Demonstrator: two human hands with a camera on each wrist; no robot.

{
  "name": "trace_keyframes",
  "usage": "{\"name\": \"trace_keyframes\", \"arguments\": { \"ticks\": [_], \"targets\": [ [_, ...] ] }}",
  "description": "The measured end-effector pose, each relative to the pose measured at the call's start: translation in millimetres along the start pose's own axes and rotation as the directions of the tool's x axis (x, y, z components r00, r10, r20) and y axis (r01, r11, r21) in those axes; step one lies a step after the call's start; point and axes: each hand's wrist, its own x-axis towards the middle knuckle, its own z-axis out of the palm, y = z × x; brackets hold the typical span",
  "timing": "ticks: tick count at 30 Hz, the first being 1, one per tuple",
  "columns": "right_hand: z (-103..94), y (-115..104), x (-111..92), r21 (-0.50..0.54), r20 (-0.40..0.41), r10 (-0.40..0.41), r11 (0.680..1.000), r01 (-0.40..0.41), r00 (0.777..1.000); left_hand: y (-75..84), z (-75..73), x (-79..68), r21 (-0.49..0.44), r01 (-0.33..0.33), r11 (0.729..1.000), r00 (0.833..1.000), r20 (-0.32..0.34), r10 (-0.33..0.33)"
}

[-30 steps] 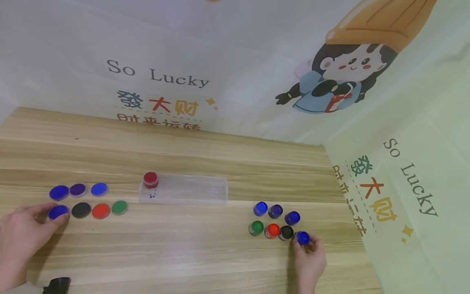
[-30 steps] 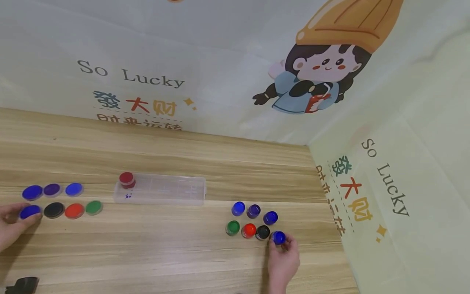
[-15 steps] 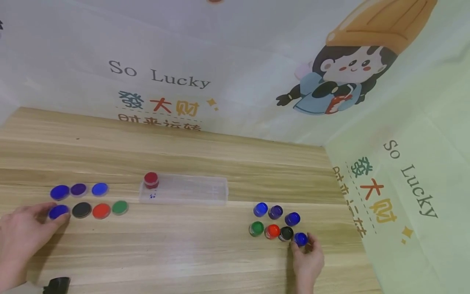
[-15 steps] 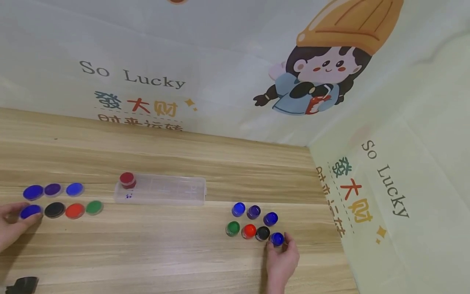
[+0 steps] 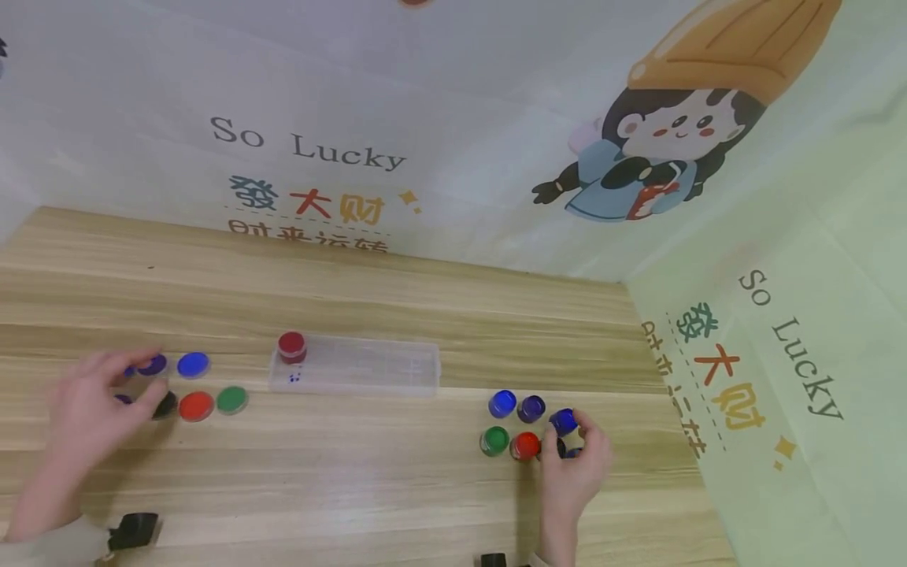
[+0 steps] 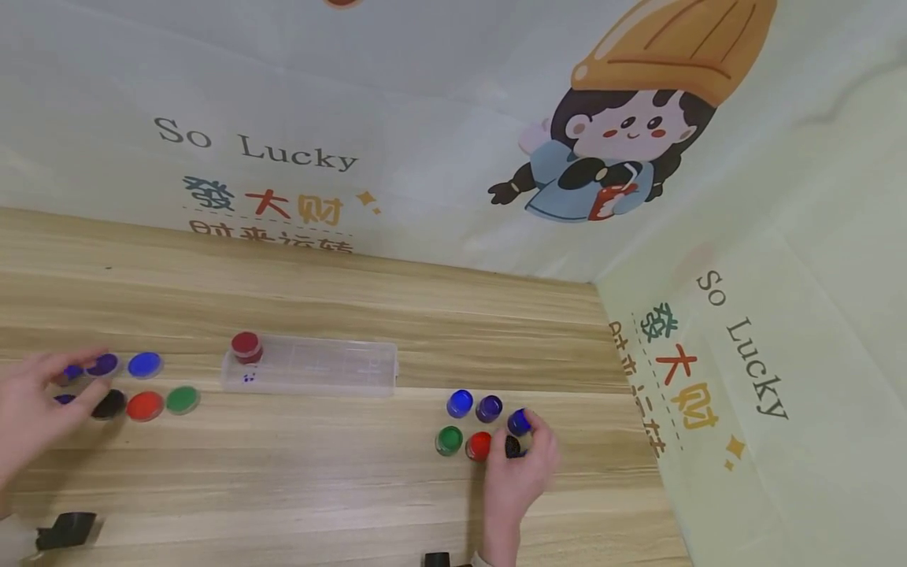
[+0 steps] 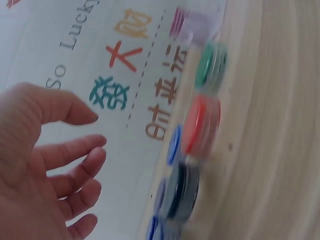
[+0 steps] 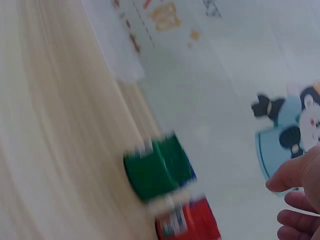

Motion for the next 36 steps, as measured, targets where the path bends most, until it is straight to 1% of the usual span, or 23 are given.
{"name": "trace_keyframes", "arguments": {
  "ticks": [1, 2, 3, 4, 6, 9, 11, 13, 15, 17, 19, 20, 22, 27, 29, 31, 36],
  "targets": [
    [4.9, -5, 0, 0.015, 0.021, -0.02, 1.0, 0.02, 1.0, 7.0, 1.1, 2.7, -0.017, -0.022, 1.0, 0.999, 0.048, 0.023],
    [10.1, -10, -1, 0.034, 0.044, -0.042, 0.999, 0.04, 0.998, 14.4, 2.4, 5.2, -0.037, -0.041, 0.998, 0.994, 0.103, 0.045],
    [15.6, -15, -3, 0.055, 0.062, -0.071, 0.996, 0.068, 0.996, 19.9, 5.2, 7.2, -0.025, -0.052, 0.998, 0.986, 0.156, 0.055],
    [21.4, -21, -4, 0.08, 0.074, -0.11, 0.991, 0.104, 0.991, 25.3, 8.2, 9.5, -0.012, -0.073, 0.997, 0.978, 0.195, 0.074],
    [33.5, -33, -7, 0.126, 0.105, -0.169, 0.98, 0.156, 0.98, 34.9, 15.0, 13.5, 0.016, -0.109, 0.994, 0.956, 0.276, 0.1],
    [53.2, -54, -15, 0.184, 0.148, -0.254, 0.957, 0.225, 0.956, 44.9, 25.5, 18.9, 0.017, -0.146, 0.989, 0.929, 0.346, 0.131],
    [65.9, -68, -21, 0.21, 0.2, -0.29, 0.946, 0.248, 0.936, 48.7, 30.9, 22.2, 0.015, -0.16, 0.987, 0.916, 0.375, 0.142],
    [77.9, -81, -28, 0.233, 0.25, -0.335, 0.931, 0.279, 0.909, 51.1, 35.1, 25.4, 0.011, -0.17, 0.985, 0.904, 0.4, 0.152],
    [89.3, -93, -35, 0.258, 0.303, -0.376, 0.917, 0.304, 0.876, 52.3, 38.8, 28.5, 0.016, -0.184, 0.983, 0.894, 0.419, 0.161],
    [100.5, -104, -41, 0.285, 0.35, -0.401, 0.906, 0.312, 0.847, 53.0, 42.8, 31.4, 0.02, -0.196, 0.98, 0.887, 0.431, 0.169],
    [111.1, -113, -46, 0.307, 0.396, -0.413, 0.901, 0.305, 0.82, 53.7, 46.3, 33.6, 0.022, -0.194, 0.981, 0.879, 0.447, 0.164],
    [116.6, -116, -49, 0.309, 0.42, -0.415, 0.902, 0.302, 0.807, 53.8, 48.1, 34.5, 0.022, -0.191, 0.981, 0.877, 0.454, 0.161],
    [126.6, -123, -53, 0.296, 0.476, -0.399, 0.912, 0.284, 0.784, 54.1, 51.1, 35.9, 0.019, -0.18, 0.983, 0.871, 0.468, 0.151],
    [148.4, -135, -62, 0.229, 0.599, -0.352, 0.936, 0.267, 0.719, 54.1, 56.3, 37.4, 0.013, -0.157, 0.988, 0.854, 0.503, 0.129],
    [154.5, -138, -66, 0.215, 0.628, -0.335, 0.942, 0.257, 0.703, 54.2, 57.3, 37.8, 0.017, -0.15, 0.989, 0.851, 0.512, 0.12],
    [157.9, -140, -69, 0.199, 0.647, -0.316, 0.949, 0.246, 0.694, 54.6, 57.9, 38.5, 0.022, -0.145, 0.989, 0.849, 0.517, 0.113],
    [162.2, -144, -73, 0.168, 0.674, -0.29, 0.956, 0.242, 0.68, 56.2, 59.1, 41.5, 0.018, -0.144, 0.989, 0.85, 0.515, 0.115]
  ]
}}
